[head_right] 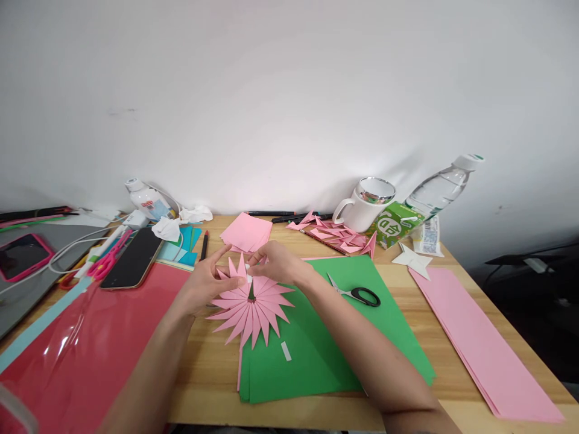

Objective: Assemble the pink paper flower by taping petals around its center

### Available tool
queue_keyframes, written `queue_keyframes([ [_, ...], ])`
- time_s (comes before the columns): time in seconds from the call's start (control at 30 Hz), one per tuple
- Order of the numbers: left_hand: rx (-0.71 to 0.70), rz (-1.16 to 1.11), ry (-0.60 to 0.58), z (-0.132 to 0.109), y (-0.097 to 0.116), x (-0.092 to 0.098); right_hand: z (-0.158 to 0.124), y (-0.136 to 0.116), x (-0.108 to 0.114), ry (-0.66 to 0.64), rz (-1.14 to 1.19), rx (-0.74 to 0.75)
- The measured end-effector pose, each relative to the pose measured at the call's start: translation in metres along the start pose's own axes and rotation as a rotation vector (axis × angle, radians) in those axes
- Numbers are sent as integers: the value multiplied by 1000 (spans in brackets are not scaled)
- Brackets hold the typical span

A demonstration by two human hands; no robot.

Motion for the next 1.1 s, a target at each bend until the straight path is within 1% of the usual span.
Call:
queue_keyframes([
  [0.53, 16, 51, 15, -1, 2, 0, -2, -2, -3, 8, -84, -21],
  [0.63, 13, 49, 11, -1, 1, 0, -3, -4, -3, 34, -81, 10],
  [0.83, -6, 16, -10, 2, 0, 1, -7, -11, 2, 87, -101, 121],
  [0.9, -18, 5, -19, 2, -1, 1, -8, -13, 3, 83, -77, 152],
  [1.03, -52, 1, -41, 2, 1, 0, -9, -12, 3, 36, -19, 131],
  [1.1, -68, 15, -49, 1, 2, -1, -10, -13, 4, 47, -25, 113],
])
Point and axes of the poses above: each hand's wrist, its own z-axis towards the middle knuckle, its own x-axis out of the back of the hand, y = z × x, the point moved 5 cm from there along z, towards the middle knuckle, and after that the axes turned 13 degrees about -z, right-handed, at the moved point
